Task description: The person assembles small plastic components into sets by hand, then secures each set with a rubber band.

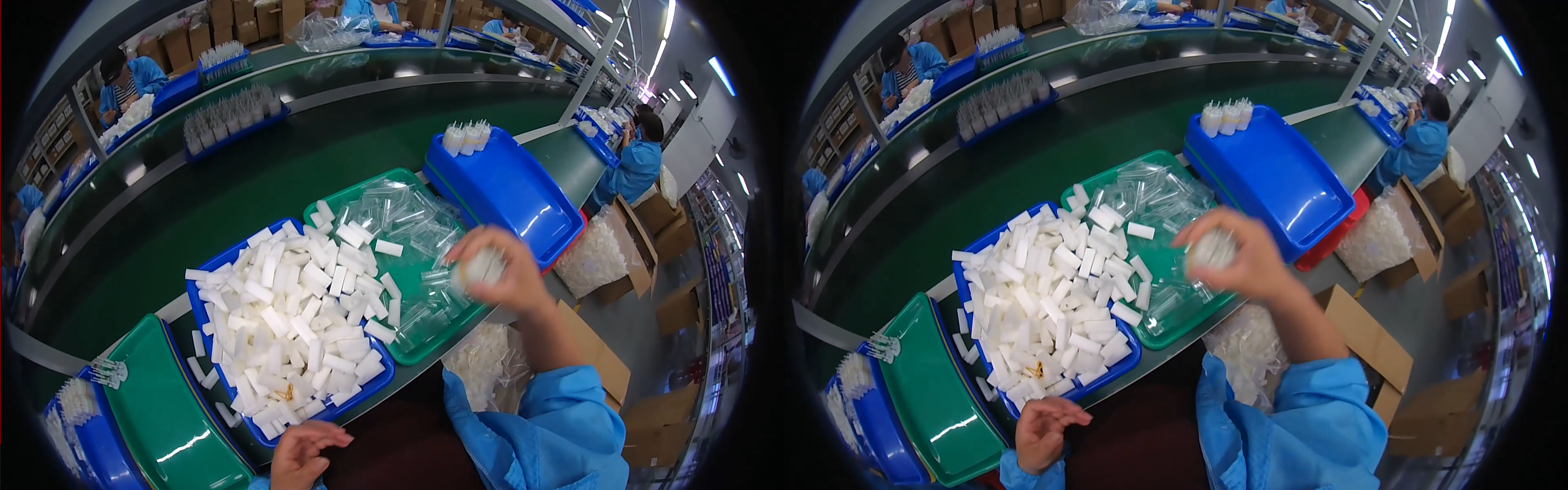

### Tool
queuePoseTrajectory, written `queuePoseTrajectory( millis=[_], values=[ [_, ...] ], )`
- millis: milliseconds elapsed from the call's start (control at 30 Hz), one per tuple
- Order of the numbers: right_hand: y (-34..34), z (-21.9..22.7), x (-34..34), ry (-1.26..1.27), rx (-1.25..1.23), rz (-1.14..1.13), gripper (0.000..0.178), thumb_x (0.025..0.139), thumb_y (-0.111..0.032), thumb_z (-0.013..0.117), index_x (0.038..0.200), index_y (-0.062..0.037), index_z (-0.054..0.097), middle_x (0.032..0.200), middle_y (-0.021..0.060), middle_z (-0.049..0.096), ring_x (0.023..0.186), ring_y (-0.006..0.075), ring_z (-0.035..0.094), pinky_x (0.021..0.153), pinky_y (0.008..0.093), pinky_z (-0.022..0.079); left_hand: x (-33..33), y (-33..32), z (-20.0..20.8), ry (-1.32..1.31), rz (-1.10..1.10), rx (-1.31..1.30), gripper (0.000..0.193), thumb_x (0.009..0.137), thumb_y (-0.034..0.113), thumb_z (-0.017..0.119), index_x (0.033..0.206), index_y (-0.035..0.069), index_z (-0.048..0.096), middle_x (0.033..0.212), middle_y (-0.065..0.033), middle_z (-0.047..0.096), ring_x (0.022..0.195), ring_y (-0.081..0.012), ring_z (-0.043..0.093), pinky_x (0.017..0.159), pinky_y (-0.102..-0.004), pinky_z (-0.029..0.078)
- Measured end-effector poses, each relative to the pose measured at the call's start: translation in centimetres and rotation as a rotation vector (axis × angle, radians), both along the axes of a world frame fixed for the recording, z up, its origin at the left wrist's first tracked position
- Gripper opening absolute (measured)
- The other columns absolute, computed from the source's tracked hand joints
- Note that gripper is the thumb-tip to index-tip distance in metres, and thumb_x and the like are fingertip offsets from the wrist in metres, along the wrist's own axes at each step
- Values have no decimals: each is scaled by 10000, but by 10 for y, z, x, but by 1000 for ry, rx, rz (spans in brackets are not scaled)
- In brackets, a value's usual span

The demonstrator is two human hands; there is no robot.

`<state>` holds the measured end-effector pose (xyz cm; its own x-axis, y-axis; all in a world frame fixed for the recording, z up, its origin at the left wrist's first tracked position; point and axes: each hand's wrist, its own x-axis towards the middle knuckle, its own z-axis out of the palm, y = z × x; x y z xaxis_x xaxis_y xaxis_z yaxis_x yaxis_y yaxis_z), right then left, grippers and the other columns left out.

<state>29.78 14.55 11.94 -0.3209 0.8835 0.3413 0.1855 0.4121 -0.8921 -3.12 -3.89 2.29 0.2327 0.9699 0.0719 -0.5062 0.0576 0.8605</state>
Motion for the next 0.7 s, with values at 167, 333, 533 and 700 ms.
queuePoseTrajectory(
  millis=[167,333,533,700],
  values=[
    [104,14,92,-199,-110,-501,222,829,-240,672,939,-65,590,850,64,660,780,127,609,677,274,489,-16,-9,18,67,86,27,305,885,131,598,1120,-14,469,1118,-209,539,972,-292,594,863,-397,490],
    [232,-40,200,-185,-281,-884,534,756,-417,739,1034,25,628,914,143,657,801,217,640,719,342,506,-31,-19,30,173,195,8,335,894,175,612,1128,-28,483,1126,-201,550,990,-275,592,888,-397,477],
    [287,-70,225,-320,-216,-1239,499,789,-438,715,946,20,595,778,74,611,618,141,565,484,294,438,-59,-30,36,283,383,22,292,904,150,583,1123,-20,490,1118,-200,569,965,-286,609,868,-389,491],
    [293,-64,208,-153,-310,-1040,334,814,-357,693,1017,-118,578,808,19,561,689,116,530,556,265,478,-90,-34,39,363,646,-66,252,902,122,563,1107,3,478,1070,-182,570,916,-261,610,841,-368,492]
  ],
)
